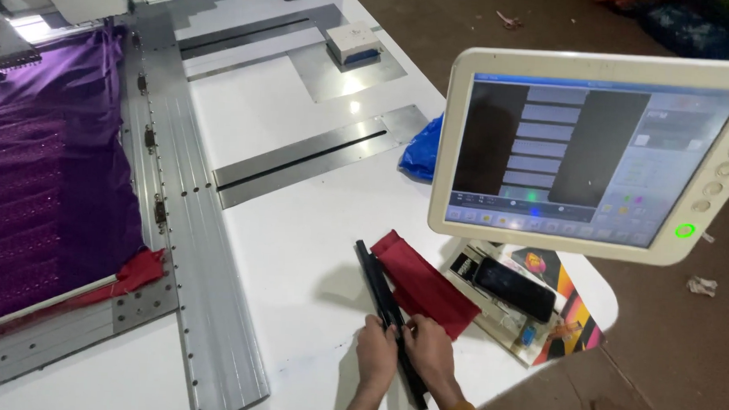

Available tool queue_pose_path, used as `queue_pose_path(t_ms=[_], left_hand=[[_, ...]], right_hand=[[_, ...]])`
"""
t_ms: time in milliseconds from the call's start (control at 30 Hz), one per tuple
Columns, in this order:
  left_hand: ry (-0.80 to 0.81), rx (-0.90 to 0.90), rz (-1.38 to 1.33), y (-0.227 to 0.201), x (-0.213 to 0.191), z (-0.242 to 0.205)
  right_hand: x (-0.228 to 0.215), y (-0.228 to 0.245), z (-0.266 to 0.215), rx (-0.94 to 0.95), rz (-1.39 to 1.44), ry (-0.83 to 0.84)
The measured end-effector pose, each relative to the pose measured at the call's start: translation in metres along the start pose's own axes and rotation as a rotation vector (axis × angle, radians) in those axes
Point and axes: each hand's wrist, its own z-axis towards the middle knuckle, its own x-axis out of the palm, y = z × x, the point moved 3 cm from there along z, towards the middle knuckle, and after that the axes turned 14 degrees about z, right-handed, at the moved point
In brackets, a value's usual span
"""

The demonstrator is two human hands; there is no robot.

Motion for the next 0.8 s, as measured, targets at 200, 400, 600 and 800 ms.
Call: queue_pose_path(t_ms=[200, 400, 600, 800], left_hand=[[-0.063, 0.045, 0.114, -0.003, 0.009, 0.001], [-0.006, 0.065, 0.139, -0.015, -0.015, -0.003], [-0.174, 0.178, 0.163, -0.011, -0.045, -0.011], [-0.154, 0.274, 0.327, -0.035, -0.168, -0.061]], right_hand=[[0.001, -0.012, 0.013, -0.066, -0.011, -0.040], [-0.007, -0.003, 0.005, -0.065, -0.013, 0.002], [-0.012, 0.009, -0.012, -0.259, -0.045, -0.115], [-0.019, 0.081, -0.058, -0.336, -0.119, -0.076]])
